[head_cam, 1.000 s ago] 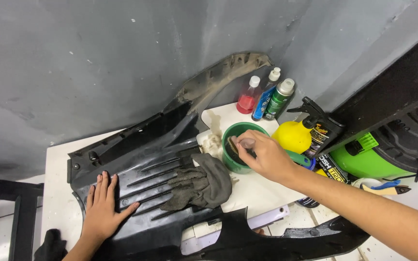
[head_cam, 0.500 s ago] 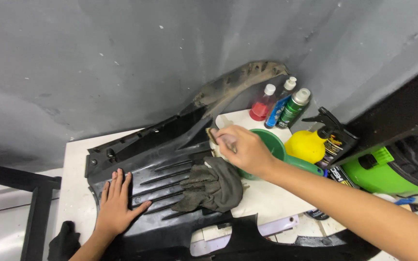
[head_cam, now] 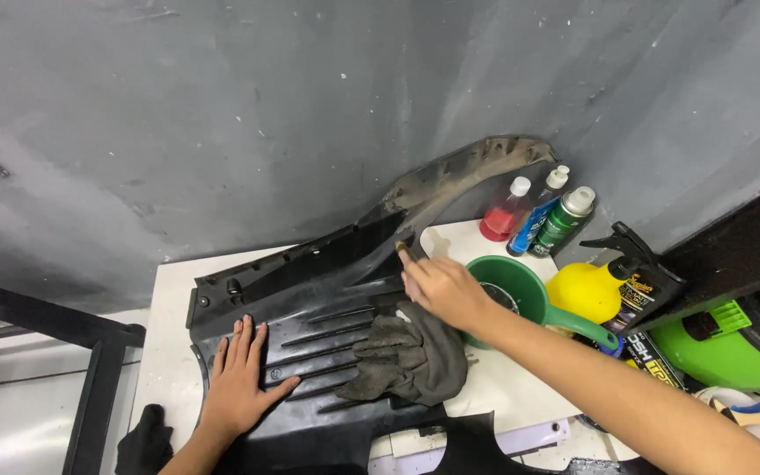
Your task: The person wipes a large black plastic car part with a gray cloth. They scrub the surface and crevices of the part, which is placed on a white tiled surface. The person occasionally dips the cloth into a green bucket of water to continue cleaning.
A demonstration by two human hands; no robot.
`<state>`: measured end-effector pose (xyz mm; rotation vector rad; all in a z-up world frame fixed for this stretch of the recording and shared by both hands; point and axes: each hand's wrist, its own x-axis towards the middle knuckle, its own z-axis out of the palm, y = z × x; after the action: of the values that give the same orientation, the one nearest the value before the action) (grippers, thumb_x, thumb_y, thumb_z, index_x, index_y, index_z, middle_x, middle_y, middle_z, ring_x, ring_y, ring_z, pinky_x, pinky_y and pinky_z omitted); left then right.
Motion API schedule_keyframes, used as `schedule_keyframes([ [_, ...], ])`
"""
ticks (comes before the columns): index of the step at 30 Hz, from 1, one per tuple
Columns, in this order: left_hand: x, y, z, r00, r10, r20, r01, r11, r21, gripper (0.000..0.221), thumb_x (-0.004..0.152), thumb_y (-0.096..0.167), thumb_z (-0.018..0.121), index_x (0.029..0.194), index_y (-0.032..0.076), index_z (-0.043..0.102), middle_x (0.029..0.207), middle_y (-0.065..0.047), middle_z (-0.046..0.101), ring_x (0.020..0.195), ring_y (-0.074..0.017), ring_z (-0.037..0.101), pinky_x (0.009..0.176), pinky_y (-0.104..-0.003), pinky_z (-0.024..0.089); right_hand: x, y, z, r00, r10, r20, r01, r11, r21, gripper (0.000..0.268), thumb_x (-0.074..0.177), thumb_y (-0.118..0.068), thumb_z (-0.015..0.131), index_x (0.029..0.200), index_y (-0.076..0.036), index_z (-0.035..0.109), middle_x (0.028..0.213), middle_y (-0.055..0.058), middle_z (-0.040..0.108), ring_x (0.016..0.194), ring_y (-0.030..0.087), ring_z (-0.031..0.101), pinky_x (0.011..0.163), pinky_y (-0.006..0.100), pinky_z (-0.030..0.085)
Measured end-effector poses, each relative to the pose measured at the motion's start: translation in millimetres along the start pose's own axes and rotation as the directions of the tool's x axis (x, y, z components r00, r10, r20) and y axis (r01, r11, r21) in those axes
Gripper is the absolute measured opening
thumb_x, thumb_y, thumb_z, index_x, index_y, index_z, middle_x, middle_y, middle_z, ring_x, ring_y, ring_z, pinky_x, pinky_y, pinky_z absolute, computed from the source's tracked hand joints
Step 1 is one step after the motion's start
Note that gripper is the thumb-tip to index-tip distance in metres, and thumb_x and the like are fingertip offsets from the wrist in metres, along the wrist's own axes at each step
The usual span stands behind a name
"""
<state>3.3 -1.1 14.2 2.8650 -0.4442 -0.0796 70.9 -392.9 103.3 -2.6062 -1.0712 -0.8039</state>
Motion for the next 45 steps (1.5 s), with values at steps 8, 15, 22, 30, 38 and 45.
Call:
schedule_keyframes([
  [8, -1.5, 1.0, -1.2, 1.0, 0.001, 0.008, -0.001, 1.0, 0.001, 0.111, 0.085, 0.083, 0.047, 0.161, 0.012, 0.011, 0.17, -0.014, 0.001, 0.158, -0.0253, -0.004, 0.124, -0.044, -0.001, -24.3, -15.2, 11.9, 0.978, -0.069, 0.199, 0.088, 0.992, -0.091, 0.045, 0.073, 0.005, 0.073, 0.116, 0.01, 0.063, 0.071, 0.009, 0.057, 0.063, 0.024, 0.062, 0.067, 0.042, 0.058],
  [15, -0.3, 1.2, -2.5, 1.0, -0.01, 0.012, 0.01, 1.0, -0.007, 0.111, 0.084, 0.083, 0.046, 0.161, 0.012, 0.011, 0.17, -0.014, 0.001, 0.158, -0.0261, -0.004, 0.124, -0.045, -0.001, -38.5, -15.9, 21.7, 0.96, -0.099, 0.263, 0.147, 0.975, -0.168, 0.046, 0.075, -0.009, 0.079, 0.115, 0.006, 0.063, 0.082, 0.016, 0.065, 0.067, 0.027, 0.066, 0.075, 0.046, 0.056],
  [22, -0.6, 1.0, -1.6, 1.0, -0.001, 0.006, 0.001, 1.0, -0.009, 0.111, 0.085, 0.082, 0.048, 0.161, 0.011, 0.012, 0.17, -0.014, 0.001, 0.158, -0.0263, -0.004, 0.124, -0.045, -0.001, -27.3, -4.8, 5.3, 0.992, -0.007, 0.122, 0.039, 0.966, -0.256, 0.032, 0.084, -0.006, 0.068, 0.114, 0.004, 0.063, 0.073, 0.006, 0.059, 0.066, 0.022, 0.061, 0.061, 0.035, 0.047],
  [30, 0.4, 1.5, -1.8, 1.0, -0.002, 0.006, 0.002, 1.0, -0.003, 0.111, 0.085, 0.084, 0.047, 0.161, 0.011, 0.012, 0.17, -0.014, 0.001, 0.158, -0.0257, -0.004, 0.124, -0.044, -0.002, -26.7, -3.5, 8.1, 0.979, 0.007, 0.202, 0.017, 0.993, -0.117, 0.044, 0.086, 0.005, 0.066, 0.128, 0.011, 0.059, 0.086, 0.016, 0.07, 0.074, 0.026, 0.069, 0.067, 0.038, 0.057],
  [38, 0.7, 0.8, -2.2, 1.0, -0.008, 0.005, 0.008, 1.0, -0.004, 0.11, 0.085, 0.083, 0.048, 0.161, 0.012, 0.011, 0.17, -0.013, 0.001, 0.158, -0.0258, -0.005, 0.124, -0.044, -0.001, 4.1, 5.0, -13.7, 0.992, 0.013, 0.122, -0.021, 0.997, 0.07, 0.028, 0.093, 0.003, 0.057, 0.121, 0.005, 0.061, 0.069, 0.004, 0.055, 0.061, 0.021, 0.058, 0.058, 0.036, 0.052],
  [45, 0.5, -0.8, 0.6, 1.0, -0.016, 0.02, 0.016, 1.0, 0.01, 0.111, 0.085, 0.084, 0.048, 0.161, 0.013, 0.01, 0.17, -0.012, 0.0, 0.157, -0.0253, -0.004, 0.124, -0.045, 0.0, 42.0, 16.5, -34.7, 0.966, 0.255, -0.042, -0.243, 0.952, 0.188, 0.027, 0.102, 0.001, 0.055, 0.129, 0.008, 0.057, 0.082, 0.009, 0.067, 0.07, 0.018, 0.064, 0.055, 0.023, 0.061],
])
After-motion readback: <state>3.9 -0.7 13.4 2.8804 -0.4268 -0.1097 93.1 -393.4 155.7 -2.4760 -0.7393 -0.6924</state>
